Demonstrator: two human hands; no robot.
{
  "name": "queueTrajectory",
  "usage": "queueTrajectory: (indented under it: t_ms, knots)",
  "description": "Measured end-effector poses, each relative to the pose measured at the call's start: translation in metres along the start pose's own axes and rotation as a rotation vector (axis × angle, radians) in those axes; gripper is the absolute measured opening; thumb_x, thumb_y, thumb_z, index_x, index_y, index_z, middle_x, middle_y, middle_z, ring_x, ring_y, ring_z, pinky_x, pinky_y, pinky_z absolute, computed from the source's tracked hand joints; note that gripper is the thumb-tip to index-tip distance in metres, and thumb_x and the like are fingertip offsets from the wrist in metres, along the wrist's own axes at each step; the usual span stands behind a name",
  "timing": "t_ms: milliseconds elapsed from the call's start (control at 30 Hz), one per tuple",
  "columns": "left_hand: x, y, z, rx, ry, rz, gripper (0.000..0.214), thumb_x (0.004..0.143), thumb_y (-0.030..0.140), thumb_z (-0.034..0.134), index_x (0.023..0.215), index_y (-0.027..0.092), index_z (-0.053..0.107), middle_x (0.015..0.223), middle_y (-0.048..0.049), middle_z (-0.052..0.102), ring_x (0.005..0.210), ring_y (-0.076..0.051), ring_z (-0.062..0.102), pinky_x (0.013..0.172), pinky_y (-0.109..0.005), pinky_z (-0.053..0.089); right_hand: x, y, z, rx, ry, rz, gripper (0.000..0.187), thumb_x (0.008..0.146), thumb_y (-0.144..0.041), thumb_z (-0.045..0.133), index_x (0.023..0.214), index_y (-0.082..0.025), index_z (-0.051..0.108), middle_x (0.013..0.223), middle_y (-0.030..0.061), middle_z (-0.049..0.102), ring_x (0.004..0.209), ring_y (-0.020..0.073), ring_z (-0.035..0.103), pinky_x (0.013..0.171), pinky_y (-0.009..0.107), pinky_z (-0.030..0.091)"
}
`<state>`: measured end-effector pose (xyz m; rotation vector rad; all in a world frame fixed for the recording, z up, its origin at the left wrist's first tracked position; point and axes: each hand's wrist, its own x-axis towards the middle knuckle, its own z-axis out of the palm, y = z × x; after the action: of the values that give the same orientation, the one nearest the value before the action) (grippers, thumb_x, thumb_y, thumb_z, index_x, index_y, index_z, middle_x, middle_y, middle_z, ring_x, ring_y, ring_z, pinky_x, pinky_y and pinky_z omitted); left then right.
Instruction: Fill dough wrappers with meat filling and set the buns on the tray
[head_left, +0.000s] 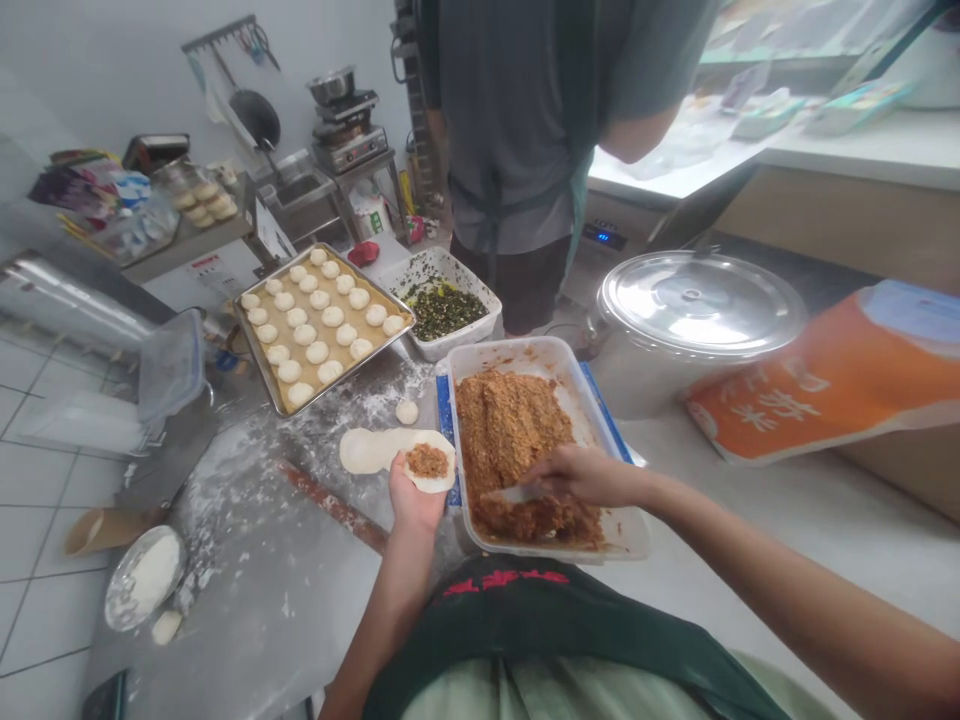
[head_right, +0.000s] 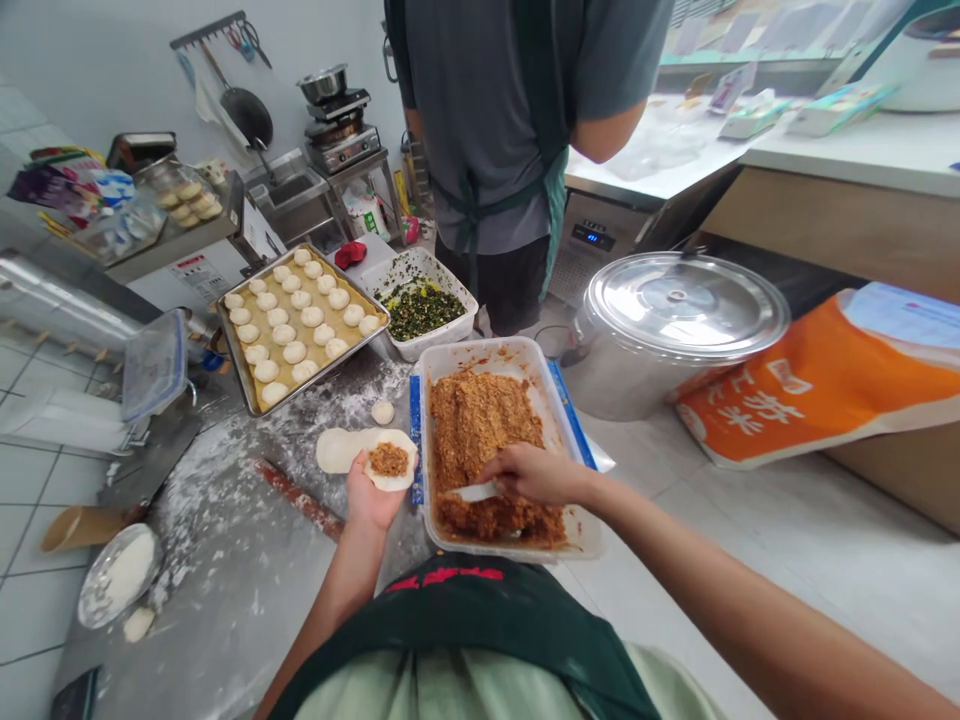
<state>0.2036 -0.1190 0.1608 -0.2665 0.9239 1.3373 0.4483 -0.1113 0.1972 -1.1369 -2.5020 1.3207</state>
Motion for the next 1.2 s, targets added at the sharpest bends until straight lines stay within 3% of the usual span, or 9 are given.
queueTrajectory:
  t_ms: [133,233,300,400,633,733,1000,1100,1200]
  knots:
    - [-0.005,-0.017,0.011,0.024,-0.075,-0.055,0.030,0.077,0.036,0.043,0.083,0.014,0.063,0.082,-0.0082,0.066,0.081,-0.021,0.061,0.078,-0.041,0.046,-0.007,-0.013,-0.004,0.113,0.315,0.021,0.035,0.084,-0.027,0.038,0.112,-0.020,0.059,0.075,0.0026,0.064,0.062,0.0145,0.055,0.058,0.024,0.043]
    - [-0.013,-0.030,0.023,0.026,-0.148,-0.113,0.033,0.078,0.038,0.042,0.086,0.014,0.063,0.087,-0.0090,0.066,0.084,-0.022,0.061,0.079,-0.041,0.046,-0.003,-0.027,0.017,0.011,0.564,0.008,0.038,0.085,-0.020,0.035,0.119,-0.022,0.053,0.082,0.0048,0.060,0.069,0.0142,0.054,0.063,0.025,0.043]
    - [-0.019,-0.035,0.030,0.032,-0.187,-0.148,0.034,0.078,0.039,0.042,0.088,0.014,0.063,0.089,-0.0089,0.065,0.084,-0.022,0.061,0.077,-0.039,0.047,0.000,-0.032,0.031,-0.115,0.622,-0.035,0.045,0.081,-0.011,0.034,0.120,-0.026,0.051,0.090,0.0058,0.057,0.078,0.0148,0.053,0.069,0.026,0.043]
    - [-0.025,-0.035,0.034,0.062,-0.185,-0.181,0.034,0.078,0.040,0.043,0.085,0.014,0.063,0.084,-0.0085,0.066,0.079,-0.021,0.062,0.072,-0.036,0.048,-0.005,-0.034,0.038,-0.248,0.563,-0.051,0.056,0.074,-0.002,0.034,0.122,-0.029,0.049,0.091,0.0049,0.053,0.080,0.0144,0.051,0.071,0.026,0.042]
    - [-0.027,-0.034,0.039,0.084,-0.209,-0.139,0.032,0.078,0.038,0.044,0.088,0.014,0.063,0.087,-0.0077,0.066,0.080,-0.021,0.062,0.075,-0.037,0.048,-0.022,-0.052,0.012,-0.293,0.545,0.014,0.056,0.073,0.000,0.036,0.118,-0.030,0.053,0.087,0.0046,0.053,0.075,0.0139,0.051,0.068,0.024,0.041]
    - [-0.030,-0.033,0.044,0.111,-0.231,-0.126,0.027,0.076,0.035,0.049,0.088,0.015,0.063,0.084,-0.0066,0.066,0.077,-0.019,0.062,0.073,-0.035,0.049,-0.026,-0.054,0.006,-0.304,0.438,-0.015,0.061,0.071,0.002,0.036,0.119,-0.032,0.051,0.087,0.0029,0.052,0.075,0.0126,0.052,0.068,0.023,0.040]
    - [-0.036,-0.025,0.039,0.341,-0.144,-0.044,0.024,0.070,0.017,0.059,0.094,0.015,0.059,0.091,-0.0076,0.067,0.083,-0.021,0.062,0.074,-0.038,0.051,-0.060,0.027,-0.007,-0.559,0.284,0.330,0.049,0.065,0.003,0.041,0.094,-0.029,0.065,0.079,0.0046,0.057,0.080,0.0173,0.054,0.060,0.024,0.037]
    - [-0.040,-0.035,0.037,0.408,-0.204,-0.099,0.028,0.070,0.015,0.060,0.097,0.017,0.058,0.094,-0.0077,0.066,0.083,-0.020,0.063,0.074,-0.036,0.051,-0.065,0.043,0.003,-0.590,0.267,0.321,0.042,0.066,0.001,0.044,0.088,-0.026,0.067,0.085,0.0070,0.059,0.086,0.0196,0.054,0.067,0.028,0.039]
    - [-0.046,-0.044,0.038,0.434,-0.251,-0.142,0.029,0.070,0.016,0.062,0.099,0.017,0.057,0.096,-0.0073,0.066,0.085,-0.020,0.063,0.076,-0.035,0.050,-0.063,0.035,0.009,-0.586,0.385,0.247,0.029,0.070,-0.007,0.050,0.086,-0.024,0.067,0.109,0.0103,0.055,0.103,0.0250,0.048,0.080,0.037,0.037]
